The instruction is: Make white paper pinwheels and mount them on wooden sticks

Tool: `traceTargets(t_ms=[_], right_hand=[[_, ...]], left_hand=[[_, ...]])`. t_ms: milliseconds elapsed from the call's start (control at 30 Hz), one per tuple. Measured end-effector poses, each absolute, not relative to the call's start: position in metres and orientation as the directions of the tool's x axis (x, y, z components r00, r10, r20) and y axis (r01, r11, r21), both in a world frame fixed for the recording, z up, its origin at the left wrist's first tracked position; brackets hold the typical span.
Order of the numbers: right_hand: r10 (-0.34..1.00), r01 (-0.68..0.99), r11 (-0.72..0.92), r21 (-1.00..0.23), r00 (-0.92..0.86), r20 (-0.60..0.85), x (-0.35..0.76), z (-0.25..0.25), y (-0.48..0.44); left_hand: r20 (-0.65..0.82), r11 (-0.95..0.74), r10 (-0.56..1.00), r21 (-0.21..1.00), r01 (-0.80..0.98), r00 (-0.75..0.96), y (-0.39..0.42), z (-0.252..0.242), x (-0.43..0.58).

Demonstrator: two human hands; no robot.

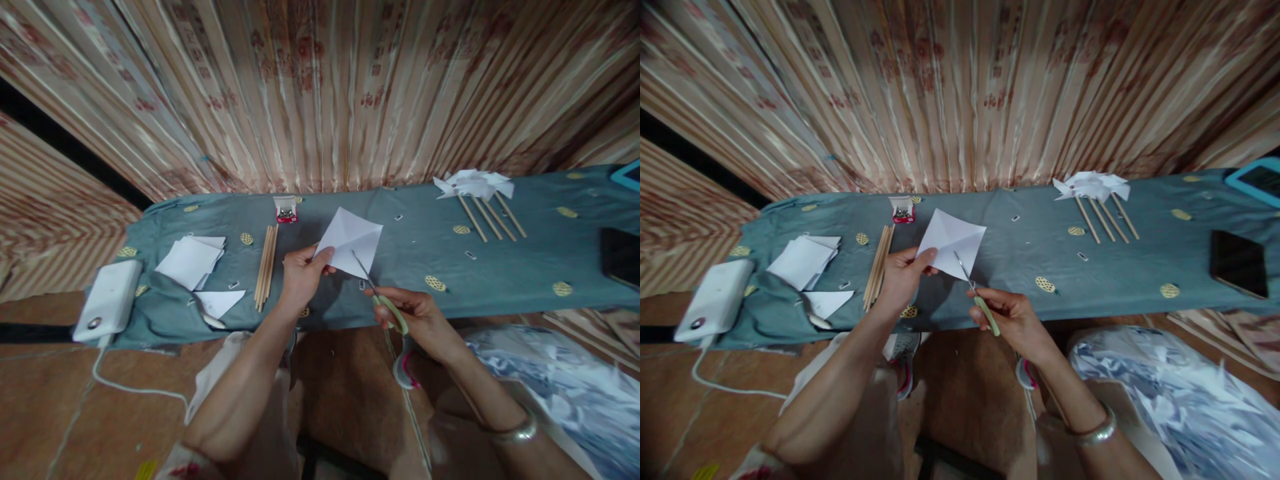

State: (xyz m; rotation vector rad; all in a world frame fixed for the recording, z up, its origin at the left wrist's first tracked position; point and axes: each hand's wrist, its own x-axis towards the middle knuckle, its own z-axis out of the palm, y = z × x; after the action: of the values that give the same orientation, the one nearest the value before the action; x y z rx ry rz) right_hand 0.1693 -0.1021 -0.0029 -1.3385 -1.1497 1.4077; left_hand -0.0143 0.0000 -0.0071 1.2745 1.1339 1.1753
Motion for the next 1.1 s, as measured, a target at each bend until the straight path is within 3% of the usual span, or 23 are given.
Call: traceTargets(t_ms=[1100], right_hand=[[0.977, -0.012, -0.210, -0.978, -0.050, -0.209, 0.1673, -0.0005, -0.1015]], left_hand=[[0.014, -0.014, 0.996, 1.000, 0.002, 0.087, -0.0027, -0.0026, -0.0117]])
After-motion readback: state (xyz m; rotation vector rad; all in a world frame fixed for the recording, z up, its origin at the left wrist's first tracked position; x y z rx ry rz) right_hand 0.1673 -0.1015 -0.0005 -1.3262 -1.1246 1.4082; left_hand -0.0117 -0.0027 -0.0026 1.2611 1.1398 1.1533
